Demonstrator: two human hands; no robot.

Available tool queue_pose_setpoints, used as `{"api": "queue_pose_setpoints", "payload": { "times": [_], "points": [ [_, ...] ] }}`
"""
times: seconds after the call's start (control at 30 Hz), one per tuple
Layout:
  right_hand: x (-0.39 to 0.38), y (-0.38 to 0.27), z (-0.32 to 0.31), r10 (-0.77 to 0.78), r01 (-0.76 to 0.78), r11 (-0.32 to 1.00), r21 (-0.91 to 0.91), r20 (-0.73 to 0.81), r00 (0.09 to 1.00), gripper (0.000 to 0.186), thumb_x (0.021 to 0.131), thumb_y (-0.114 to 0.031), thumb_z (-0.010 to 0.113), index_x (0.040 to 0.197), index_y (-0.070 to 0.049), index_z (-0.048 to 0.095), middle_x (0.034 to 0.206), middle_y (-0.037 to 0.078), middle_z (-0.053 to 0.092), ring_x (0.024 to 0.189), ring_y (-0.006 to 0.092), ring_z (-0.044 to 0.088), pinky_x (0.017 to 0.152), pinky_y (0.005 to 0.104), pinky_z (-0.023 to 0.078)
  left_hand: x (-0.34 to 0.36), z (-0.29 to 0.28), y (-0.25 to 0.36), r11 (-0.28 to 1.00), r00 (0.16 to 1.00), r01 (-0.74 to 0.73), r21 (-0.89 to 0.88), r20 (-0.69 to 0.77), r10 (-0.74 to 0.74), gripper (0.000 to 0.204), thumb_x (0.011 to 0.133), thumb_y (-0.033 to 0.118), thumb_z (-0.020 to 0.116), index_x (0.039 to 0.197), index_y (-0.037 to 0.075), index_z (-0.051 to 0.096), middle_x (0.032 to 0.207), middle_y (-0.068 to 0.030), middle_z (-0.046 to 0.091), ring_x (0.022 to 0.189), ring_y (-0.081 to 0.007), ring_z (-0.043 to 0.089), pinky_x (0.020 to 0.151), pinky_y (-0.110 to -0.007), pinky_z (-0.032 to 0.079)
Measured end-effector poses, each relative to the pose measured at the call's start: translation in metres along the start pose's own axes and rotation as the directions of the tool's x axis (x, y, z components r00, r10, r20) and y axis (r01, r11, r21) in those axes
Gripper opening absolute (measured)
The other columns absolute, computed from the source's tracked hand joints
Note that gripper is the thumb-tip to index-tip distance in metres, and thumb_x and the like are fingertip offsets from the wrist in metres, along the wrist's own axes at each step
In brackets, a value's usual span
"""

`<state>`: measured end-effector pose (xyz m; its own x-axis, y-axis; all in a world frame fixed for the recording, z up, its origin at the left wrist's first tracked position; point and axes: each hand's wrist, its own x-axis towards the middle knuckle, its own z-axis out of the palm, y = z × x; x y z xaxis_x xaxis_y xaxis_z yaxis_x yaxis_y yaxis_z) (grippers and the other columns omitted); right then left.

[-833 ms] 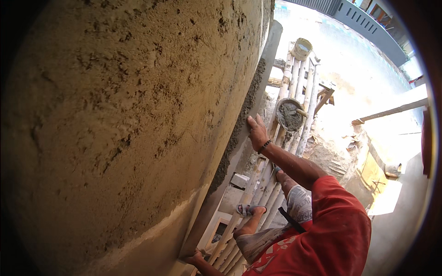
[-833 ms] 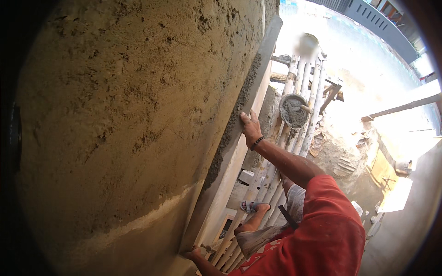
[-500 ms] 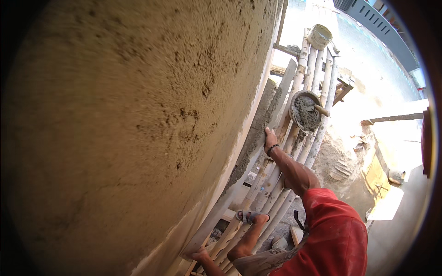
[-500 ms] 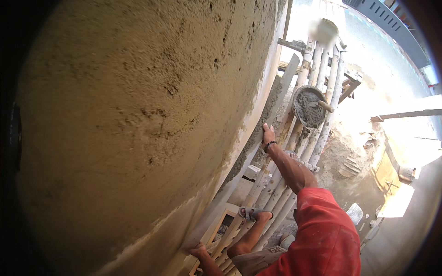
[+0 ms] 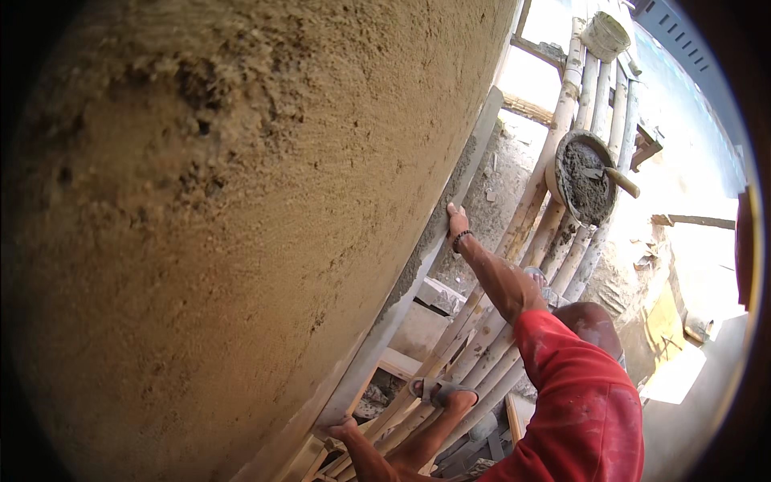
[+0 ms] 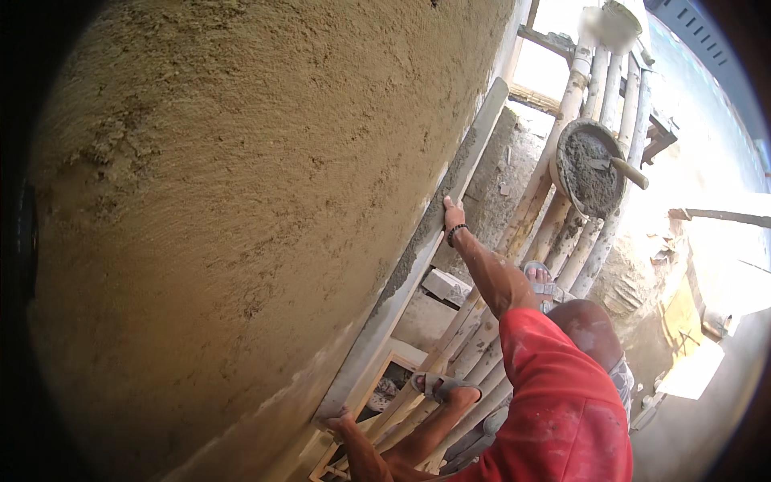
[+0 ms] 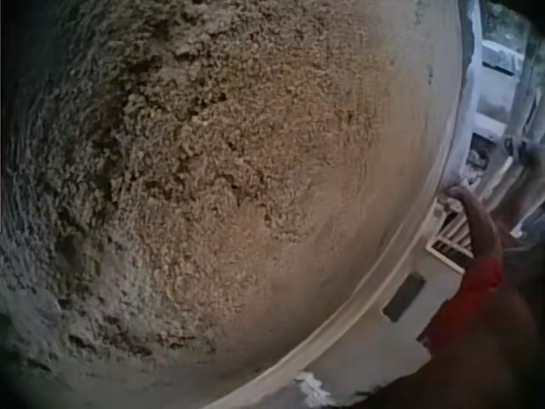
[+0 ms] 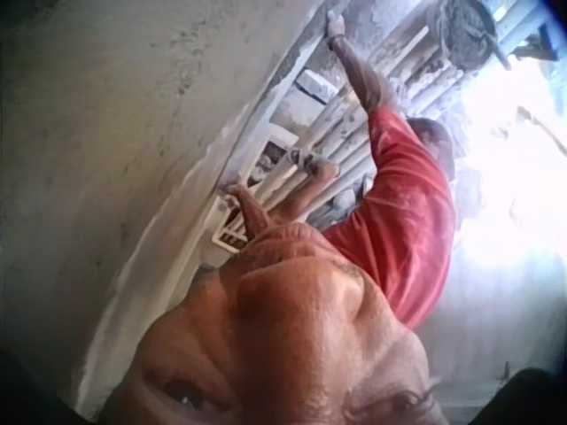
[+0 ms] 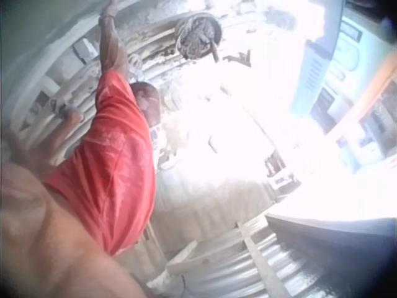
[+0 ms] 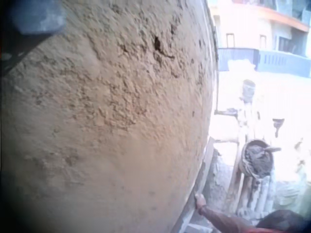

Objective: The person uses a wooden straightedge to level fresh mortar on a wall, then sits down to mix more mortar in a bucket using a trowel and water.

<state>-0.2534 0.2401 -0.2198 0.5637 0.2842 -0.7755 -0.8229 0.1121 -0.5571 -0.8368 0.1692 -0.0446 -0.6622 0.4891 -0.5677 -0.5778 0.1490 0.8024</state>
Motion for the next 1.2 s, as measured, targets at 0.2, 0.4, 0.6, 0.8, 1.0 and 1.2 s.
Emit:
{"api": "queue_pose_setpoints", "payload": {
  "times": [0.2, 0.4, 0.6, 0.8, 1.0, 1.2],
  "points": [
    [0.004, -0.067, 0.005, -0.119, 0.119, 0.989, -0.089, 0.005, 0.993, 0.042, 0.091, -0.025, 0.05, 0.126, -0.004, 0.04, 0.113, 0.012, 0.054, 0.099, 0.0243, 0.056, 0.084, 0.041, 0.048, -0.025, 0.019, -0.002, 0.992, 0.99, 0.111, -0.053, 0.093, -0.106, 0.059, 0.089, 0.058, 0.037, 0.126, 0.014, 0.049, 0.127, -0.0026, 0.053, 0.115, -0.024, 0.052, 0.093, -0.041, 0.042],
    [-0.044, -0.189, 0.053, -0.219, 0.22, 0.969, -0.115, 0.025, 0.975, 0.041, 0.092, -0.026, 0.05, 0.125, -0.004, 0.04, 0.111, 0.013, 0.055, 0.095, 0.0238, 0.057, 0.082, 0.0401, 0.049, -0.1, 0.071, -0.004, 0.99, 0.992, 0.129, -0.058, -0.006, -0.129, 0.056, 0.089, 0.058, 0.037, 0.126, 0.018, 0.049, 0.127, -0.0002, 0.053, 0.114, -0.0224, 0.052, 0.089, -0.038, 0.044],
    [-0.098, -0.286, 0.083, -0.322, 0.327, 0.938, -0.112, 0.061, 0.945, 0.04, 0.092, -0.025, 0.05, 0.123, -0.003, 0.04, 0.11, 0.013, 0.054, 0.095, 0.0242, 0.056, 0.082, 0.0401, 0.05, -0.15, 0.099, 0.027, 0.978, 0.984, 0.18, -0.105, 0.014, -0.179, 0.06, 0.088, 0.061, 0.037, 0.128, 0.019, 0.047, 0.13, 0.0002, 0.051, 0.116, -0.0223, 0.05, 0.09, -0.039, 0.042],
    [-0.193, -0.361, 0.121, -0.364, 0.367, 0.913, -0.178, 0.052, 0.93, 0.058, 0.09, -0.028, 0.053, 0.134, 0.002, 0.029, 0.122, 0.02, 0.049, 0.105, 0.0292, 0.054, 0.088, 0.0408, 0.046, -0.224, 0.134, 0.097, 0.961, 0.971, 0.228, -0.154, 0.109, -0.213, 0.066, 0.085, 0.061, 0.045, 0.133, 0.016, 0.042, 0.136, -0.0036, 0.045, 0.125, -0.0262, 0.042, 0.102, -0.041, 0.034],
    [-0.259, -0.427, 0.145, -0.396, 0.4, 0.895, -0.198, 0.06, 0.916, 0.064, 0.088, -0.028, 0.055, 0.136, 0.001, 0.025, 0.127, 0.023, 0.045, 0.109, 0.0298, 0.051, 0.089, 0.0423, 0.045, -0.224, 0.126, 0.159, 0.935, 0.937, 0.338, -0.111, 0.137, -0.323, 0.052, 0.081, 0.05, 0.055, 0.12, 0.015, 0.055, 0.124, -0.0021, 0.056, 0.117, -0.0213, 0.051, 0.094, -0.04, 0.042],
    [-0.371, -0.455, 0.188, -0.42, 0.417, 0.872, -0.256, 0.045, 0.906, 0.06, 0.086, -0.027, 0.056, 0.132, 0.002, 0.028, 0.121, 0.022, 0.047, 0.106, 0.03, 0.052, 0.087, 0.042, 0.046, -0.248, 0.126, 0.227, 0.918, 0.924, 0.381, -0.113, 0.021, -0.381, 0.048, 0.081, 0.049, 0.056, 0.115, 0.014, 0.059, 0.116, -0.003, 0.062, 0.103, -0.0234, 0.06, 0.084, -0.042, 0.051]
  ]
}}
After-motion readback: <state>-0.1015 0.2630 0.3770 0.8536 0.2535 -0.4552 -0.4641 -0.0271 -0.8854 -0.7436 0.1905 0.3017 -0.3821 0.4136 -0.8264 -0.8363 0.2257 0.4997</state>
